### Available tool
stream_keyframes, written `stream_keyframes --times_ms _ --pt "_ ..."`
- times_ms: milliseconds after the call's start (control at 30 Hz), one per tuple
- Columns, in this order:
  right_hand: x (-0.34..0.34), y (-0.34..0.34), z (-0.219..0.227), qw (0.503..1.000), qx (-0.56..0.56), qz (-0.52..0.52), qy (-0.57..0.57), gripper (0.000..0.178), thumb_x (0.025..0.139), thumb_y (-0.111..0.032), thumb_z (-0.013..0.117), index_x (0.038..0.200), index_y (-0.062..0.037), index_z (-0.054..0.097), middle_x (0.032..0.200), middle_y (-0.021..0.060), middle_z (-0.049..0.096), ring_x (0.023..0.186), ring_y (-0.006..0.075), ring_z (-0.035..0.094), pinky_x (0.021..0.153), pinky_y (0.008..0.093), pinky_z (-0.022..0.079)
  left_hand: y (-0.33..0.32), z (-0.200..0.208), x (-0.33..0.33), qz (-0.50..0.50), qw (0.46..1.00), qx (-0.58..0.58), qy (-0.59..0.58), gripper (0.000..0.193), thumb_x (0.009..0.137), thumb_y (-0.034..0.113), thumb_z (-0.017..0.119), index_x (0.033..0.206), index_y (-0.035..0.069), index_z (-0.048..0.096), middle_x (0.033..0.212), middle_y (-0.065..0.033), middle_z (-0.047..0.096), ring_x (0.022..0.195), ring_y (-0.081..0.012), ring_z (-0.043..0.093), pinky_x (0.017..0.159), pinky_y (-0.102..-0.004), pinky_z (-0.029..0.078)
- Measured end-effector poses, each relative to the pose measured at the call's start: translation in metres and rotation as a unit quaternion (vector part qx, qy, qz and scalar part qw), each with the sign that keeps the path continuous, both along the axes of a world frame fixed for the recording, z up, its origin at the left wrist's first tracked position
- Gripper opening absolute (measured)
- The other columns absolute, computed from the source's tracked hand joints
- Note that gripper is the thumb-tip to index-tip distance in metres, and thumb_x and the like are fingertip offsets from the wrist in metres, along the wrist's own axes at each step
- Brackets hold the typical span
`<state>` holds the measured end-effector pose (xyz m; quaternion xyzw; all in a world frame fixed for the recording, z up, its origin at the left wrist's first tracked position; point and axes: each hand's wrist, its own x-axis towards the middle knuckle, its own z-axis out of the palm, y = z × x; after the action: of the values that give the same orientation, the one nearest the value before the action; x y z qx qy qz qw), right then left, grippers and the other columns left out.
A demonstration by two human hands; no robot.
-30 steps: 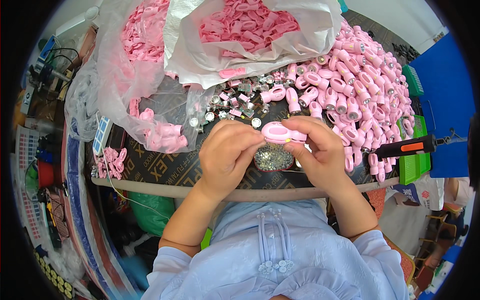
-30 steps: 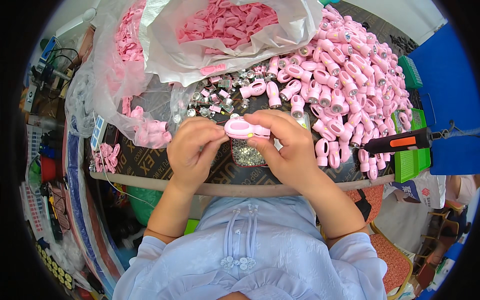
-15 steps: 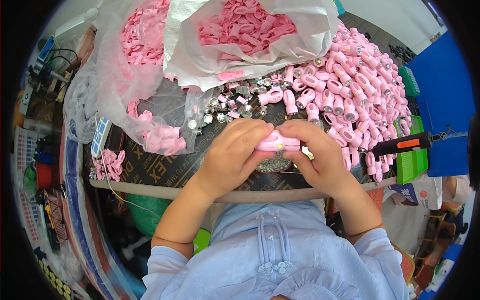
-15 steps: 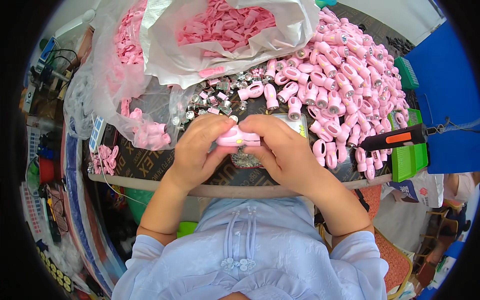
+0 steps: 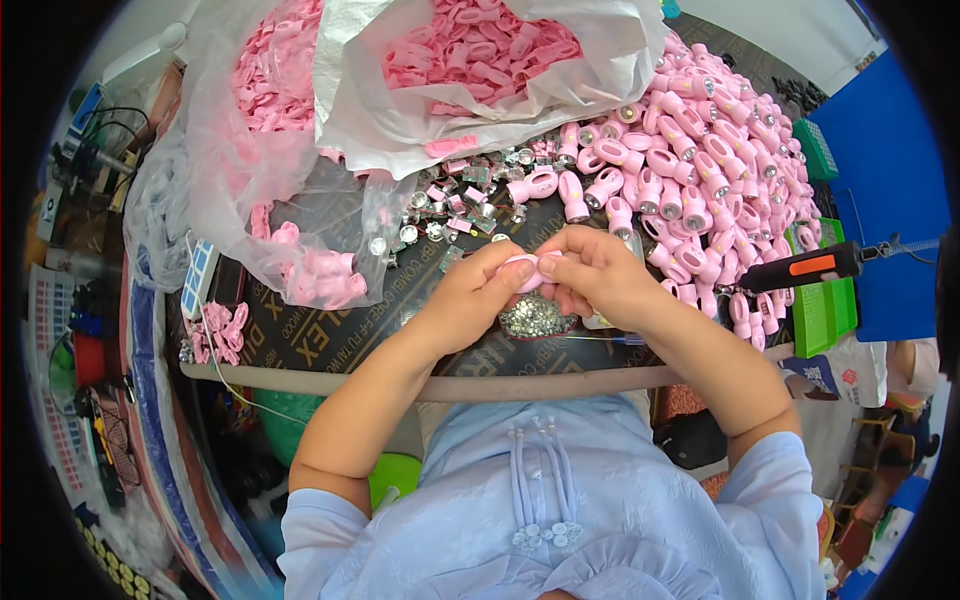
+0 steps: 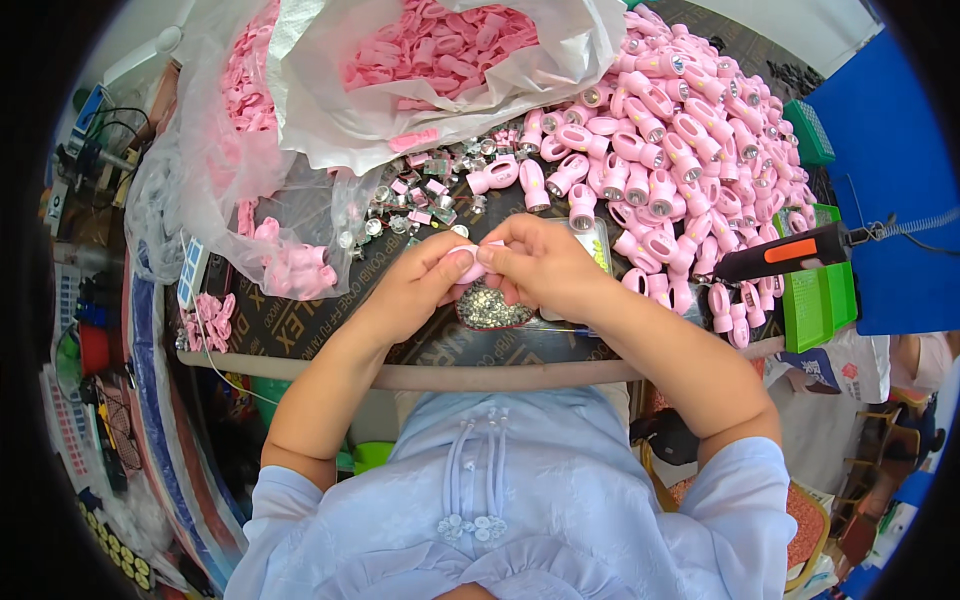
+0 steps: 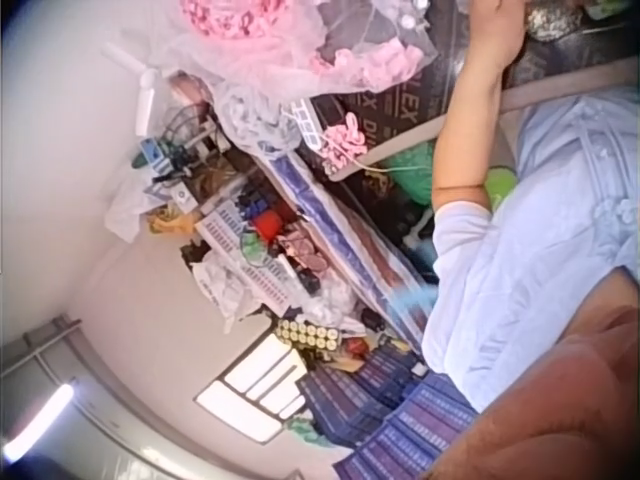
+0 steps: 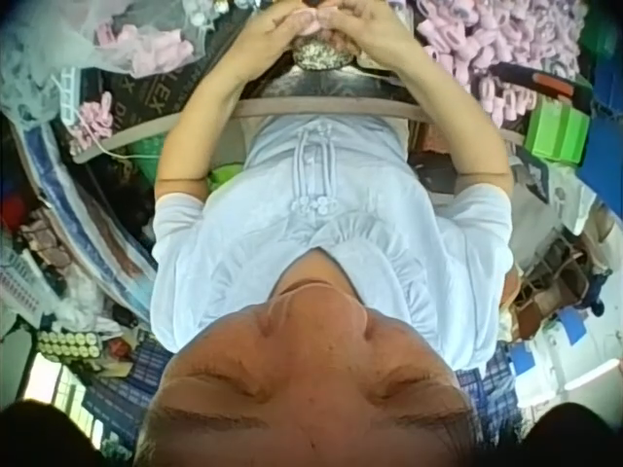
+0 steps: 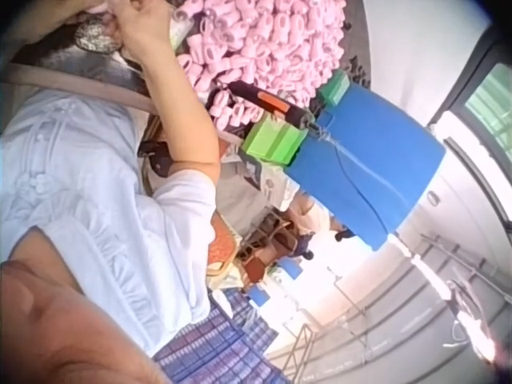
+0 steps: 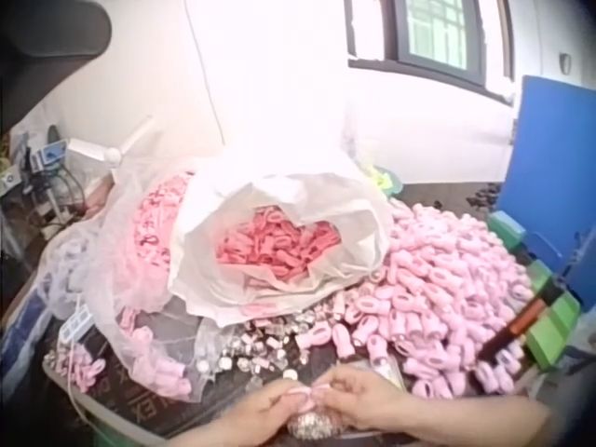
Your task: Assembling small pink plastic toy components by hand.
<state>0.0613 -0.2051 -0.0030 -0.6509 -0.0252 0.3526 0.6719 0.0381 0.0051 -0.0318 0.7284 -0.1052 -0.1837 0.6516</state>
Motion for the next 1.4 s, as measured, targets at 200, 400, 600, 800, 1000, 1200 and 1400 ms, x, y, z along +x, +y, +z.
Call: stream_keyframes --times_ms 200,400,600,800,1000,1200,1400 --pt "0.007 0.001 -0.01 0.99 0.064 0.003 -0.128 0.02 0.095 -0.013 0.067 0.11 -0.0024 0.06 0.088 0.0017 0.064 0.077 0.0089 0.061 0.065 0.0213 0.049 -0.005 0.003 -0.002 0.045 0.981 0.106 -0.158 0.023 0.096 0.018 0.06 0.114 0.002 0.059 0.097 -0.0137 0.066 0.08 -0.023 0.064 0.072 -0.0319 0.05" --pt "0.054 -0.041 0.033 0.797 -0.299 -0.213 -0.478 0.024 0.087 -0.009 0.071 0.11 -0.0046 0.065 0.092 0.0055 0.066 0.077 0.0133 0.061 0.068 0.0279 0.05 0.01 0.006 -0.002 0.132 0.964 0.124 -0.196 0.045 0.089 0.01 0.066 0.132 0.005 0.055 0.126 -0.016 0.061 0.099 -0.0254 0.063 0.088 -0.0369 0.05" --pt "0.131 -0.146 0.043 0.492 -0.47 -0.472 -0.56 0.018 0.085 -0.015 0.07 0.099 -0.0034 0.068 0.096 0.0131 0.067 0.084 0.0288 0.064 0.078 0.039 0.05 0.042 -0.003 0.017 0.248 0.906 0.204 -0.274 0.026 0.088 0.006 0.066 0.114 0.004 0.066 0.111 -0.0136 0.068 0.1 -0.0295 0.064 0.086 -0.0373 0.05" --pt "0.174 -0.163 0.041 0.517 -0.618 -0.386 -0.449 0.031 0.084 -0.034 0.069 0.108 -0.0134 0.072 0.106 0.0113 0.072 0.098 0.0335 0.066 0.088 0.0457 0.05 0.055 -0.005 0.035 0.186 0.828 0.344 -0.401 0.03 0.077 0.004 0.073 0.107 0.006 0.067 0.108 -0.0113 0.067 0.105 -0.0334 0.057 0.092 -0.042 0.046" --pt "0.155 -0.151 0.046 0.469 -0.576 -0.362 -0.563 0.029 0.083 -0.026 0.069 0.108 -0.0119 0.072 0.111 0.0133 0.071 0.106 0.0333 0.064 0.093 0.0487 0.047 0.022 -0.003 0.047 0.101 0.822 0.344 -0.443 0.031 0.073 0.006 0.075 0.104 0.005 0.067 0.102 -0.0092 0.065 0.106 -0.0306 0.055 0.091 -0.0413 0.045" --pt "0.06 -0.037 0.021 0.677 -0.29 -0.18 -0.652 0.027 0.078 -0.007 0.075 0.105 -0.0063 0.071 0.115 0.0133 0.068 0.11 0.0306 0.063 0.096 0.0413 0.047 0.03 -0.002 0.058 0.117 0.888 0.325 -0.303 0.024 0.078 0.006 0.074 0.099 0.003 0.064 0.099 -0.0098 0.066 0.096 -0.0297 0.061 0.084 -0.0396 0.05" --pt "0.008 0.026 -0.019 0.868 -0.137 -0.101 -0.466 0.043 0.072 -0.007 0.082 0.112 -0.004 0.066 0.113 0.0135 0.066 0.101 0.0282 0.067 0.083 0.0353 0.055 0.034 0.017 0.046 0.244 0.955 -0.168 -0.02 0.019 0.096 0.011 0.064 0.106 0.001 0.052 0.096 -0.0114 0.067 0.087 -0.02 0.07 0.075 -0.0297 0.056"
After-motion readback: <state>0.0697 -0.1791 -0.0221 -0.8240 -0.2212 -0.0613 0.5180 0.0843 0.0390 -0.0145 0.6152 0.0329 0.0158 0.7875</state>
